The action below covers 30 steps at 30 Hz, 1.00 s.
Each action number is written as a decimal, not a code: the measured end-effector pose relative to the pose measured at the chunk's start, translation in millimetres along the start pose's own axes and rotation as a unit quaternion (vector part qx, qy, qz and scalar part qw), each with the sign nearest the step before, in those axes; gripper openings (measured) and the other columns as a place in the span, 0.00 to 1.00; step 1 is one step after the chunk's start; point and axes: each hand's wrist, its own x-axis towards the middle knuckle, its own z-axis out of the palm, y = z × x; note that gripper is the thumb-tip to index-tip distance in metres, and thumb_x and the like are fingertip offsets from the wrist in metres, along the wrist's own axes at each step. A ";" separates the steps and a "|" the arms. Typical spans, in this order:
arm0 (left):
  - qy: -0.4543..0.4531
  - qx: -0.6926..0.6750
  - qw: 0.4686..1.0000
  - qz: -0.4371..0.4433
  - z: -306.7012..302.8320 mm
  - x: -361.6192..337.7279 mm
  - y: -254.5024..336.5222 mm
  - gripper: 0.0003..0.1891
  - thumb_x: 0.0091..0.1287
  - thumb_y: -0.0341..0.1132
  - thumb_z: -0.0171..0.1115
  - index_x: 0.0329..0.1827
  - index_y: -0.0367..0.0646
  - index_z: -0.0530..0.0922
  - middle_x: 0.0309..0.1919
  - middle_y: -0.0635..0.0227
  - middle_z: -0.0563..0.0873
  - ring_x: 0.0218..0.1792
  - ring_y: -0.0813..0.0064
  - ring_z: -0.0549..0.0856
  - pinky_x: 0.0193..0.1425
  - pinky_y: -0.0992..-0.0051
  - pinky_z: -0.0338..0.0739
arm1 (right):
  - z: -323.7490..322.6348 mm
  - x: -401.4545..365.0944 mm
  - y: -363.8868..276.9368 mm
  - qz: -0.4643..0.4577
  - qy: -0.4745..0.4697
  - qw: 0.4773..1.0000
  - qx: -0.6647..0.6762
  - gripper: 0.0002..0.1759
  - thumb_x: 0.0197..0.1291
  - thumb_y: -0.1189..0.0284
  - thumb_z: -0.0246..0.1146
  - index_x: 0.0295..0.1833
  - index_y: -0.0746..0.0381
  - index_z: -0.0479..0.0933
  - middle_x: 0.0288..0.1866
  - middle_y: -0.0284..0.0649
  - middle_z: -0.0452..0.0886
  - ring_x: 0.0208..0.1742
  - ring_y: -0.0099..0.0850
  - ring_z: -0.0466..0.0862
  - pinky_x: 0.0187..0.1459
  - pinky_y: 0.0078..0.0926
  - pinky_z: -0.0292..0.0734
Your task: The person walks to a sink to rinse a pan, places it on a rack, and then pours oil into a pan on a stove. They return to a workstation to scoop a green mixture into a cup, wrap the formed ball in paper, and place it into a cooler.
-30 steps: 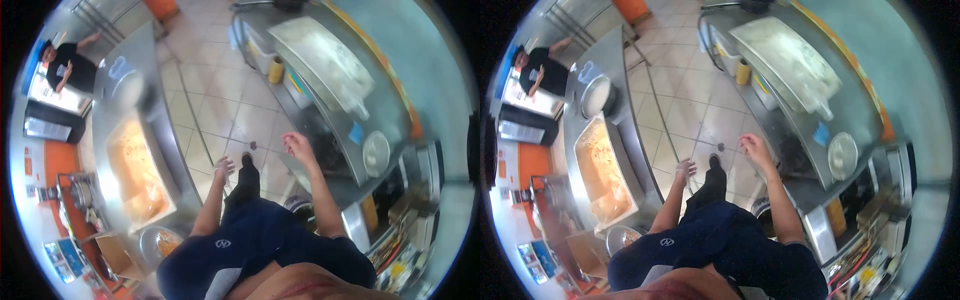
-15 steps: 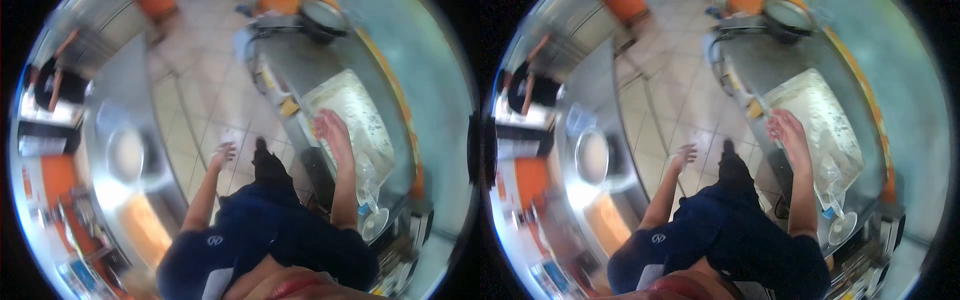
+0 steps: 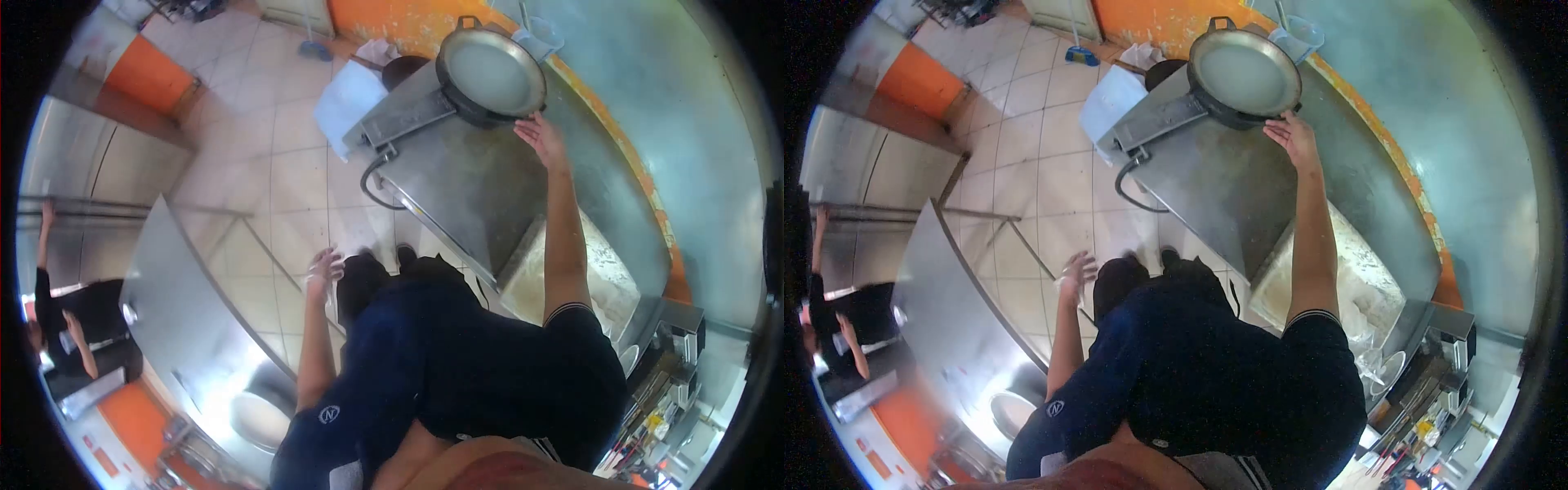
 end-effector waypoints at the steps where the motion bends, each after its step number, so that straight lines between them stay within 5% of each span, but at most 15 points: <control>1: -0.007 0.009 1.000 -0.003 -11.7 15.2 5.7 0.24 0.69 0.43 0.53 0.66 0.43 0.68 0.52 0.58 0.81 0.43 0.64 0.83 0.45 0.65 0.78 | -0.4 7.6 0.1 -0.007 0.025 0.999 -0.039 0.27 0.68 0.65 0.54 0.59 0.80 0.62 0.47 0.62 0.77 0.47 0.47 0.83 0.53 0.39 0.82; 3: 0.021 0.034 0.997 -0.060 -39.3 43.3 15.6 0.25 0.69 0.43 0.53 0.67 0.43 0.67 0.53 0.57 0.81 0.43 0.63 0.83 0.45 0.66 0.79 | -1.1 19.5 3.8 -0.009 0.060 0.995 -0.074 0.19 0.64 0.73 0.52 0.52 0.81 0.68 0.43 0.59 0.79 0.42 0.44 0.84 0.47 0.35 0.86; 9: -0.006 0.109 0.988 -0.113 -109.1 106.5 94.1 0.22 0.68 0.39 0.53 0.64 0.43 0.69 0.50 0.59 0.83 0.38 0.64 0.83 0.38 0.68 0.78 | 27.7 12.1 -14.8 0.083 0.148 0.958 -0.232 0.17 0.64 0.75 0.51 0.51 0.81 0.69 0.43 0.57 0.79 0.42 0.44 0.84 0.47 0.36 0.87; 17: -0.035 0.150 0.985 -0.081 -219.9 207.4 203.3 0.19 0.69 0.37 0.52 0.62 0.45 0.71 0.47 0.63 0.84 0.35 0.69 0.83 0.33 0.71 0.77 | 32.1 7.0 8.6 -0.020 0.243 0.964 -0.103 0.12 0.61 0.79 0.51 0.44 0.80 0.69 0.42 0.52 0.77 0.37 0.41 0.84 0.40 0.31 0.86; 19: -0.068 0.151 0.985 -0.041 -215.9 222.7 231.7 0.19 0.69 0.37 0.52 0.62 0.45 0.72 0.47 0.63 0.84 0.35 0.69 0.83 0.33 0.71 0.77 | 35.1 7.1 11.5 -0.056 0.265 0.958 -0.091 0.11 0.61 0.80 0.51 0.42 0.79 0.69 0.41 0.51 0.76 0.36 0.41 0.84 0.38 0.31 0.86; 22: 0.007 0.259 0.963 -0.078 -191.2 247.5 279.9 0.20 0.69 0.38 0.52 0.62 0.44 0.72 0.47 0.64 0.83 0.35 0.70 0.83 0.35 0.72 0.77 | 36.3 5.4 22.5 -0.064 0.313 0.941 -0.114 0.09 0.60 0.80 0.50 0.40 0.78 0.70 0.39 0.49 0.75 0.32 0.40 0.83 0.37 0.32 0.86; 30: -0.084 0.354 0.931 -0.037 -152.4 278.1 315.0 0.18 0.69 0.39 0.53 0.60 0.47 0.74 0.46 0.67 0.84 0.36 0.70 0.83 0.36 0.73 0.76 | 76.5 -2.9 19.4 -0.114 0.343 0.930 -0.064 0.07 0.59 0.81 0.51 0.36 0.75 0.72 0.33 0.44 0.73 0.32 0.36 0.80 0.37 0.37 0.87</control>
